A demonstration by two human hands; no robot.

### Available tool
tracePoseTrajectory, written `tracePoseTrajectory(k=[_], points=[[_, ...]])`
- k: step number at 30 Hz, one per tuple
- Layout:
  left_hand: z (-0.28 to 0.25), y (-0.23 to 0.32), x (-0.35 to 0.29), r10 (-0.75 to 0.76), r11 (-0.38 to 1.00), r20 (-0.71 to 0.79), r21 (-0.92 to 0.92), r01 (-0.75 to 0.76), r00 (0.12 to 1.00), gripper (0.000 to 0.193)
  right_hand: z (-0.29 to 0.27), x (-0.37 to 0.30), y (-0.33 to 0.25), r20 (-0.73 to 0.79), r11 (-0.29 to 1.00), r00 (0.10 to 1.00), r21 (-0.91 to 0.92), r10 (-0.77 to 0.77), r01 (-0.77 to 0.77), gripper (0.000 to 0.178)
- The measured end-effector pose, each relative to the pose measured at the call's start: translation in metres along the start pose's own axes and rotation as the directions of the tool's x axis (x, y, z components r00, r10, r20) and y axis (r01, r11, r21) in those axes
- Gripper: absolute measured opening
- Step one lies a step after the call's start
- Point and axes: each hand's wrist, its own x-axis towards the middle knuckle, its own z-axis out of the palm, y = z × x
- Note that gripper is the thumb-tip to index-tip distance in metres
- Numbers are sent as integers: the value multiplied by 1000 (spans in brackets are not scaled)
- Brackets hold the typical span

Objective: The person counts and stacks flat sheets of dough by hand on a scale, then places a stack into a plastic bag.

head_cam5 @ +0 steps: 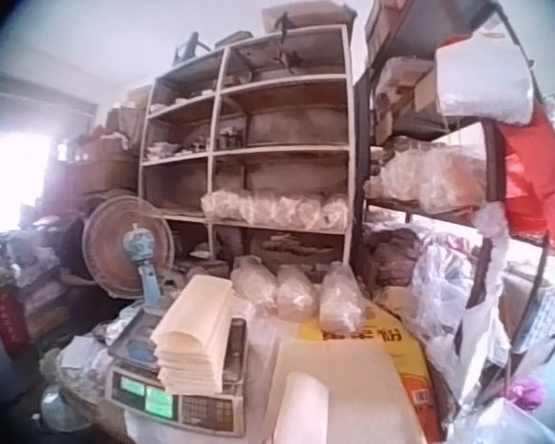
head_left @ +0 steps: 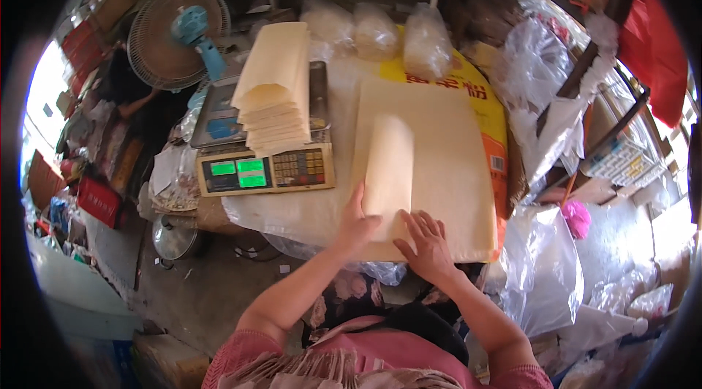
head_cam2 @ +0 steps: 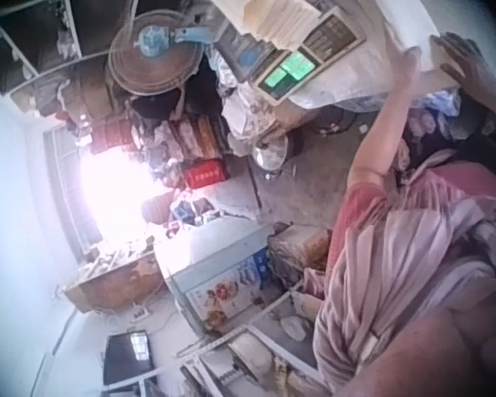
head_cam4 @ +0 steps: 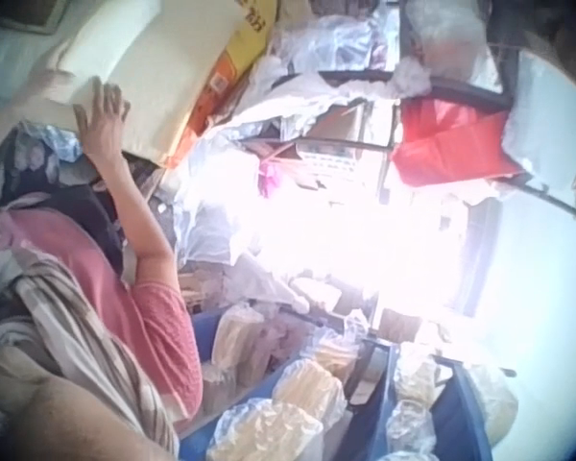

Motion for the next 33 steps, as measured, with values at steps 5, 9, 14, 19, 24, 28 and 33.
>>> tracePoseTrajectory(k=[5, 9, 14, 19, 24, 28, 33], points=[[-86, 180, 67, 377, 924, -77, -42, -380, 923, 94, 2, -9, 37, 16, 998, 999, 57, -29, 28, 49], [-182, 257, 143, 265, 958, -213, 170, -231, 940, 78, 4, -15, 37, 47, 996, 995, 6, -91, 91, 48], [-205, 180, 183, 439, 145, -181, 981, 129, 880, 67, 4, -8, 39, 47, 995, 995, -24, -91, 93, 46], [-177, 127, 178, 363, -161, 0, 985, 63, 932, 61, 13, 4, 23, 39, 978, 987, 145, -159, 152, 23], [-186, 132, 163, 561, -8, 0, 1000, 6, 828, 52, 20, 19, -14, 152, 934, 922, 88, -357, 347, 15], [-115, 137, 77, 879, 104, 60, 944, -313, 473, 50, 26, 24, -16, 169, 805, 814, -135, -556, 578, 9], [-56, 46, -11, 407, 671, 296, 544, -503, 864, 36, -25, 66, 28, -49, 788, 965, 589, 259, -182, 22]])
